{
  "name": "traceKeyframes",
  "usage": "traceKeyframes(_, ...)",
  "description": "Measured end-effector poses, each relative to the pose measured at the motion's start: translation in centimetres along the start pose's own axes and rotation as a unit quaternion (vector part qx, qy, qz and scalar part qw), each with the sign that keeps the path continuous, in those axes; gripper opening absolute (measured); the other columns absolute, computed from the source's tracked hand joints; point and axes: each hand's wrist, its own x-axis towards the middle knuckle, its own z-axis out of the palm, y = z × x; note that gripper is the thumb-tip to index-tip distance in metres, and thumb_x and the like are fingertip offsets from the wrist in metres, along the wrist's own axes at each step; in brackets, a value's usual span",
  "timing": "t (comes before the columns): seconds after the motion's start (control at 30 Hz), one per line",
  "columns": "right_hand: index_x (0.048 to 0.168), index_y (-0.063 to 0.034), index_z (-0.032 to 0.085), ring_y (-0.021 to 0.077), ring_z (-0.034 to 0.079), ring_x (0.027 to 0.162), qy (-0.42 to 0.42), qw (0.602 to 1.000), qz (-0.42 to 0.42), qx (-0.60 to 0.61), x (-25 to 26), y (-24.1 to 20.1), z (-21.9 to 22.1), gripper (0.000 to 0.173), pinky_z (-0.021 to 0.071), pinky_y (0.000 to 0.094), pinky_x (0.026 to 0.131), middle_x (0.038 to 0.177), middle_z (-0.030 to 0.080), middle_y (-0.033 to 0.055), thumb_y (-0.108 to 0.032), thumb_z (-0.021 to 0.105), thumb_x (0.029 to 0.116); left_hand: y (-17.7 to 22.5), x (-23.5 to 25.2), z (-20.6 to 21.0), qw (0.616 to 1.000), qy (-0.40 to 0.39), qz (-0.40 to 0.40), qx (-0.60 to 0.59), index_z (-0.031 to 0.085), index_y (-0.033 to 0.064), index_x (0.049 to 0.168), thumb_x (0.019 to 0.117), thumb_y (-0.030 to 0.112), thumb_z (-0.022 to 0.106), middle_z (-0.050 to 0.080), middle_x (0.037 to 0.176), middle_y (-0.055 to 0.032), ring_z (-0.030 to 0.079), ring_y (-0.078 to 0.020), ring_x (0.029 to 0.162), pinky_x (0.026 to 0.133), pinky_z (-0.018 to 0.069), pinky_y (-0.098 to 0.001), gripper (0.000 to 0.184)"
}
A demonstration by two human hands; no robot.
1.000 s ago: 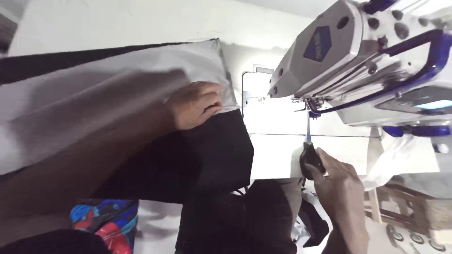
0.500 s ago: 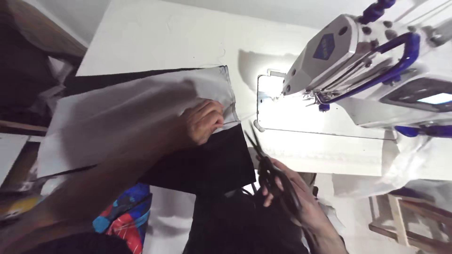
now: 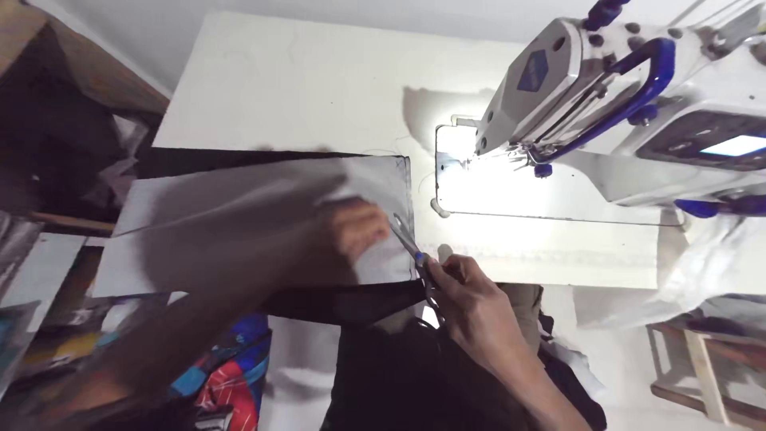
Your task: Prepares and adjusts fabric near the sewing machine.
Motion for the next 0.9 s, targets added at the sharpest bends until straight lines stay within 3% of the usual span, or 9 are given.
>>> traceKeyframes(0.07,0.134,-0.0232,0.070,0.0178,0.067,0.090,0.001,1.000,0.006,-0.011,0.0,-0.2,0.2,0.041,0.0583,0.0340,0.069,0.114,0.065,0.0090,-0.025,0.062,0.0947,-2.1,3.1,-2.5,0.993,-0.022,-0.099,0.061,0.068,0.0006,0.119,0.1033,0.016,0.056,0.069,0.121,-0.0171,0.068,-0.0268,0.113,0.098,0.0554,-0.0411,0.025)
traceKeyframes(0.13,0.133,-0.0241,0.071,0.0162,0.067,0.088,0.006,1.000,0.009,-0.015,0.1,-0.3,0.3,0.039,0.0580,0.0325,0.067,0.113,0.065,0.0080,-0.025,0.061,0.0948,-4.7,7.0,-4.3,0.977,-0.111,-0.176,0.050,0.047,0.0108,0.153,0.0960,0.010,0.068,0.051,0.151,-0.0153,0.063,-0.0297,0.122,0.100,0.0544,-0.0476,0.060)
traceKeyframes(0.2,0.132,-0.0245,0.072,0.0153,0.067,0.087,0.011,1.000,0.011,-0.019,0.2,-0.3,0.3,0.039,0.0583,0.0323,0.066,0.112,0.066,0.0071,-0.026,0.062,0.0940,-6.4,10.5,-4.5,0.952,-0.214,-0.219,-0.020,0.029,0.0220,0.163,0.0914,0.008,0.075,0.050,0.152,-0.0085,0.066,-0.0211,0.093,0.078,0.0579,-0.0410,0.086)
traceKeyframes(0.27,0.131,-0.0250,0.073,0.0147,0.067,0.087,0.011,1.000,0.017,-0.016,0.2,-0.3,0.3,0.039,0.0587,0.0321,0.065,0.112,0.066,0.0066,-0.025,0.063,0.0932,-7.9,12.7,-3.7,0.930,-0.283,-0.215,-0.096,0.046,0.0156,0.154,0.0902,0.009,0.078,0.065,0.116,-0.0086,0.059,-0.0174,0.072,0.068,0.0539,-0.0386,0.071)
traceKeyframes(0.33,0.130,-0.0254,0.073,0.0142,0.067,0.087,0.010,1.000,0.022,-0.010,0.2,-0.3,0.3,0.039,0.0585,0.0312,0.065,0.112,0.066,0.0062,-0.024,0.063,0.0924,-8.8,14.2,-3.4,0.911,-0.335,-0.223,-0.091,0.072,0.0084,0.116,0.0939,0.018,0.075,0.070,0.087,-0.0051,0.064,-0.0152,0.072,0.072,0.0569,-0.0386,0.024)
traceKeyframes(0.37,0.130,-0.0258,0.073,0.0134,0.067,0.086,0.008,1.000,0.025,-0.005,0.2,-0.3,0.3,0.040,0.0583,0.0307,0.065,0.112,0.066,0.0057,-0.024,0.063,0.0921,-9.2,14.5,-3.4,0.908,-0.343,-0.225,-0.084,0.075,0.0077,0.095,0.0970,0.023,0.072,0.066,0.073,-0.0027,0.061,-0.0126,0.065,0.065,0.0526,-0.0361,0.016)
traceKeyframes(0.43,0.130,-0.0262,0.073,0.0118,0.066,0.086,0.004,0.999,0.033,0.008,0.2,-0.2,0.2,0.040,0.0577,0.0296,0.065,0.112,0.066,0.0055,-0.026,0.063,0.0920,-10.1,14.4,-3.9,0.915,-0.326,-0.224,-0.081,0.066,0.0077,0.071,0.1003,0.030,0.066,0.053,0.057,-0.0003,0.048,-0.0108,0.051,0.051,0.0406,-0.0341,0.037)
traceKeyframes(0.67,0.124,-0.0177,0.076,0.0005,0.063,0.085,0.039,0.986,0.063,0.151,3.1,0.6,-2.5,0.039,0.0544,0.0174,0.066,0.112,0.068,0.0019,-0.036,0.070,0.0896,-12.3,12.5,-5.3,0.964,-0.119,-0.234,-0.028,0.070,0.0075,0.087,0.1041,0.030,0.059,0.060,0.071,-0.0014,0.055,-0.0116,0.062,0.060,0.0463,-0.0351,0.030)
traceKeyframes(0.9,0.121,-0.0117,0.076,0.0198,0.066,0.079,0.084,0.995,0.042,-0.030,13.0,-0.3,-2.8,0.037,0.0554,0.0379,0.065,0.107,0.068,0.0135,-0.034,0.063,0.0941,-11.4,13.0,-3.7,0.990,-0.051,-0.122,0.053,0.070,0.0002,0.088,0.1040,0.027,0.058,0.065,0.085,-0.0126,0.064,-0.0231,0.076,0.074,0.0534,-0.0415,0.033)
